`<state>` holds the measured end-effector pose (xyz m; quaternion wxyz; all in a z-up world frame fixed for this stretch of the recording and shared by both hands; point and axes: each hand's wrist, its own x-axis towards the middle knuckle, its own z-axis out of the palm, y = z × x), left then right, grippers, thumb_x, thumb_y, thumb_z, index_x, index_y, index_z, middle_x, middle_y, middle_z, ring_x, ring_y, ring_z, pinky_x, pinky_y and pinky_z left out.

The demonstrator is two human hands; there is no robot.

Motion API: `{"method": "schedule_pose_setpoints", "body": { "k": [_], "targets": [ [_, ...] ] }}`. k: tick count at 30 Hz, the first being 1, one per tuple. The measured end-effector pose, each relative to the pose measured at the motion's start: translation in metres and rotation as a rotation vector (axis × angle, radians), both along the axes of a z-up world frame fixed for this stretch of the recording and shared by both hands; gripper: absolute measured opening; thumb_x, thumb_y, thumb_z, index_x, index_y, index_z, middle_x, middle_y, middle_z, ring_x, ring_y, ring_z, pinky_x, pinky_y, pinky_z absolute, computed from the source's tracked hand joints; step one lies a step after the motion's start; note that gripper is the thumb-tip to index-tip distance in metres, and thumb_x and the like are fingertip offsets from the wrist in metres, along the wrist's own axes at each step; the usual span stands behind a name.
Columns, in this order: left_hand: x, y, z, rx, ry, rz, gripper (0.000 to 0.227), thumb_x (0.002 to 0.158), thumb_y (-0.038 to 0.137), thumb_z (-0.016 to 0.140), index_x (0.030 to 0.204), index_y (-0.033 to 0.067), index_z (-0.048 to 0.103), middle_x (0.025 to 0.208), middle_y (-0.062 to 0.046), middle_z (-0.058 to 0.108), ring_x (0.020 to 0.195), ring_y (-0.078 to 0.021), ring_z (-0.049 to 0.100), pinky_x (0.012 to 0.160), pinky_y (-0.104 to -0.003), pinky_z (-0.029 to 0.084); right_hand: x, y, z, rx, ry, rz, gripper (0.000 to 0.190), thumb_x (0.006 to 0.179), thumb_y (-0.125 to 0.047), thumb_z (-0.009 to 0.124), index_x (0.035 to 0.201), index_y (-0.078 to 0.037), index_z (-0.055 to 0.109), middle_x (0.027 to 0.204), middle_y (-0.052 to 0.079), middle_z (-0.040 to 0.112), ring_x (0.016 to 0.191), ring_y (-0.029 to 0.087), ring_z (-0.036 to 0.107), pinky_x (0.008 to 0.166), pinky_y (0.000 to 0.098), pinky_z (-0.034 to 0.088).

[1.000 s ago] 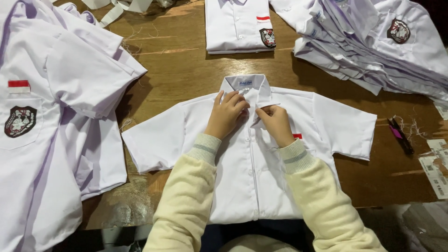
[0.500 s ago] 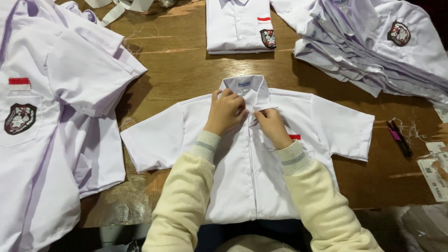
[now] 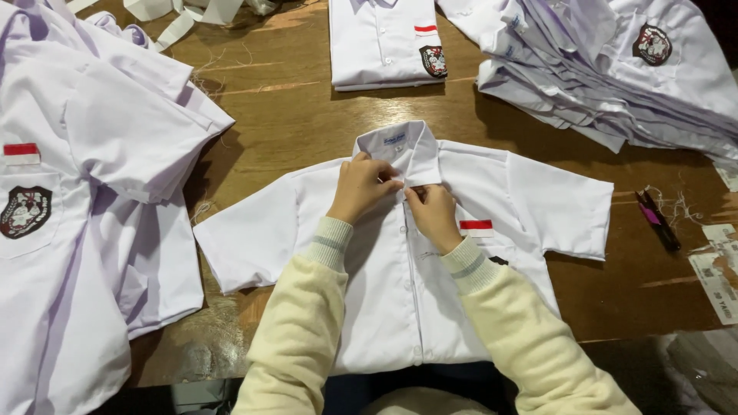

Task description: The person trims loose threads from the collar and front placket of a white short-sleeved shirt using small scissors. They then smooth the shirt on the table and continue trimming threads from the sleeve and collar area.

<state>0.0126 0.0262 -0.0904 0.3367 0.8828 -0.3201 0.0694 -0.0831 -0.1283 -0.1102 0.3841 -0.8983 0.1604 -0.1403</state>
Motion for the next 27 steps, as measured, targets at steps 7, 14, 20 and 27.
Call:
{"method": "schedule_pose_setpoints", "body": {
  "k": [7,14,20,27],
  "targets": [
    [-0.006,0.010,0.002,0.052,0.062,-0.108,0.025,0.074,0.031,0.083,0.097,0.0238,0.077,0.086,0.001,0.078,0.103,-0.0240,0.062,0.086,-0.043,0.049,0.000,-0.001,-0.005,-0.043,-0.003,-0.020,0.027,0.090,-0.033,0.071,0.084,-0.007,0.076,0.072,0.014,0.071,0.077,0.040,0.072,0.073,0.0503,0.055],
    [-0.009,0.005,0.004,-0.011,-0.001,-0.060,0.014,0.078,0.030,0.080,0.091,0.0247,0.077,0.083,0.004,0.076,0.099,-0.0200,0.063,0.083,-0.037,0.049,0.000,-0.003,-0.002,0.037,-0.028,-0.020,0.023,0.091,-0.029,0.071,0.085,-0.007,0.076,0.072,0.012,0.072,0.076,0.037,0.072,0.069,0.0472,0.055],
    [-0.004,0.003,-0.003,-0.159,0.173,-0.001,0.024,0.071,0.034,0.080,0.092,0.0325,0.069,0.076,0.011,0.073,0.097,-0.0138,0.062,0.086,-0.031,0.050,0.006,-0.013,-0.003,0.213,0.041,0.024,0.021,0.094,-0.027,0.067,0.091,-0.009,0.077,0.079,0.010,0.075,0.079,0.026,0.073,0.070,0.0384,0.055],
    [-0.013,0.003,0.014,-0.311,0.437,0.014,0.030,0.066,0.029,0.086,0.089,0.0272,0.066,0.072,0.004,0.071,0.081,-0.0162,0.069,0.079,-0.030,0.054,-0.001,-0.005,0.008,0.280,0.038,0.016,0.020,0.096,-0.025,0.067,0.095,-0.008,0.078,0.082,0.009,0.076,0.080,0.021,0.072,0.069,0.0355,0.055]
  ]
}}
